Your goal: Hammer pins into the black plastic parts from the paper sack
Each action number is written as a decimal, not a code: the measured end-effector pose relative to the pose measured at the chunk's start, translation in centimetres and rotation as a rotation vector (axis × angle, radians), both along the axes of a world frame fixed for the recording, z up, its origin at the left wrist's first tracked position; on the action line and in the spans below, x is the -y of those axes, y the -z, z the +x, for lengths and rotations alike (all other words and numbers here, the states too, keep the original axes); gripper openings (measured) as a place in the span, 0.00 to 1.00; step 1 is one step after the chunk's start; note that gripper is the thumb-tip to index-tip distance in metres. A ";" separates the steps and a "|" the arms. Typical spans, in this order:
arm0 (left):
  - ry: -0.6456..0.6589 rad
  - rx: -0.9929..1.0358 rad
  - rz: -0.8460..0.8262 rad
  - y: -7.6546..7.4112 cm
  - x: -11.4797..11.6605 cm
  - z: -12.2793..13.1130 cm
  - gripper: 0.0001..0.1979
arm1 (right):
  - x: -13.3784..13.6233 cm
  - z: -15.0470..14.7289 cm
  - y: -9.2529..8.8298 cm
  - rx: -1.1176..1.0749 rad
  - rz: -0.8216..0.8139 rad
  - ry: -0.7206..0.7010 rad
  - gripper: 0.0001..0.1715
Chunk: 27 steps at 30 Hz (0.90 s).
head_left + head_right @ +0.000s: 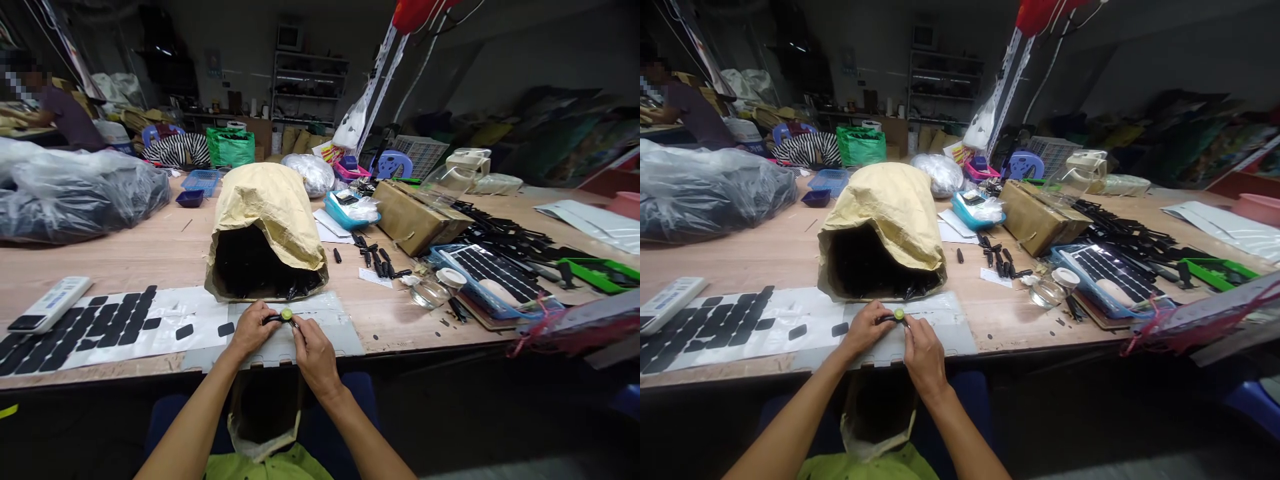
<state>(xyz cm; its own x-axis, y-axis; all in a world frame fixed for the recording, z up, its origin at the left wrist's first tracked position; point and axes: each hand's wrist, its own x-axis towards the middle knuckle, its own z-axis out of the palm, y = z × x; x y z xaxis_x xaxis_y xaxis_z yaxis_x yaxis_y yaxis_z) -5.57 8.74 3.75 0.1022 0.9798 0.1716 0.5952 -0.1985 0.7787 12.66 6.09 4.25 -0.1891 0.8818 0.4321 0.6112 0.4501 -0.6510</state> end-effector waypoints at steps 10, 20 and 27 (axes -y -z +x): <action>-0.014 0.036 0.005 -0.3 0.2 0.0 0.11 | 0.1 -1.0 -1.1 -0.038 0.018 -0.038 0.19; -0.055 0.020 -0.029 -0.2 0.2 0.1 0.14 | -1.5 1.5 -1.3 -0.055 0.014 0.059 0.19; -0.023 -0.033 -0.043 -0.9 0.3 0.2 0.08 | -7.6 8.0 -1.1 0.255 -0.154 0.562 0.19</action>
<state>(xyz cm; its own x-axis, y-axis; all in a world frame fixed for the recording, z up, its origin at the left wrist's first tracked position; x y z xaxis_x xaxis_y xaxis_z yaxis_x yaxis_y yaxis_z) -5.36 8.49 4.67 0.0845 0.9883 0.1267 0.6248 -0.1516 0.7659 20.71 13.74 5.31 0.2408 0.9246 0.2953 0.8712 -0.0718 -0.4856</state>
